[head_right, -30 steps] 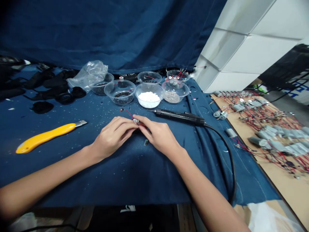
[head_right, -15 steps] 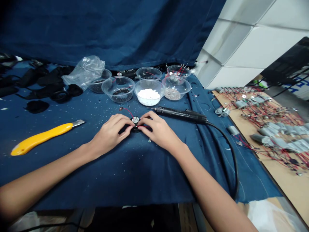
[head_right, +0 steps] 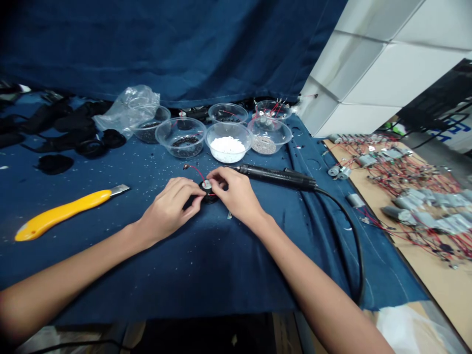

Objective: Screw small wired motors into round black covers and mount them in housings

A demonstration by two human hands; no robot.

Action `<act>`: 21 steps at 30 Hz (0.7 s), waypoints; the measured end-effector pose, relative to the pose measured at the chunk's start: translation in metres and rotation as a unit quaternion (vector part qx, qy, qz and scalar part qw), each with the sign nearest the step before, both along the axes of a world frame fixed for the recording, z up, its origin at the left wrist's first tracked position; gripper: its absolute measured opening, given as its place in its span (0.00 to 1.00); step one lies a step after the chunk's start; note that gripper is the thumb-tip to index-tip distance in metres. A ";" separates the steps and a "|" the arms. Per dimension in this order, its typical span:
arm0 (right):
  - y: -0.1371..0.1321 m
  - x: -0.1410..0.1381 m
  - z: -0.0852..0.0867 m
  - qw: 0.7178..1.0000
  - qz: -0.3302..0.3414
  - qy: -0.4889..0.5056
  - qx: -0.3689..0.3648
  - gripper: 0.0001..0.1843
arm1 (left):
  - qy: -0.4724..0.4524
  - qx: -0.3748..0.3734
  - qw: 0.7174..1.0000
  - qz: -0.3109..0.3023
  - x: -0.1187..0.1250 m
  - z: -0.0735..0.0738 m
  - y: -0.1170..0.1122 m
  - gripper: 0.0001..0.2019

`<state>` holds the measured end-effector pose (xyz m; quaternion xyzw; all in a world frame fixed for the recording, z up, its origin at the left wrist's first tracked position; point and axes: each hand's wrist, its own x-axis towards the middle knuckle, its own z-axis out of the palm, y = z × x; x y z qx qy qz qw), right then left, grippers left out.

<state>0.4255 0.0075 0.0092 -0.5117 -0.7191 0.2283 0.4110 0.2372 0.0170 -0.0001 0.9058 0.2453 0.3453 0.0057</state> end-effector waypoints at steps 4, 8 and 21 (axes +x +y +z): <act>0.002 0.001 -0.003 0.999 -0.016 0.035 -0.026 0.06 | 0.015 -0.049 0.998 0.028 0.002 -0.001 0.003 0.04; 0.003 0.002 -0.008 0.987 -0.017 0.129 -0.095 0.06 | 0.041 -0.066 0.996 0.034 0.004 -0.005 0.005 0.07; 0.000 0.000 -0.016 0.980 -0.035 0.167 -0.099 0.06 | 0.151 0.047 0.986 0.058 0.005 -0.003 0.002 0.09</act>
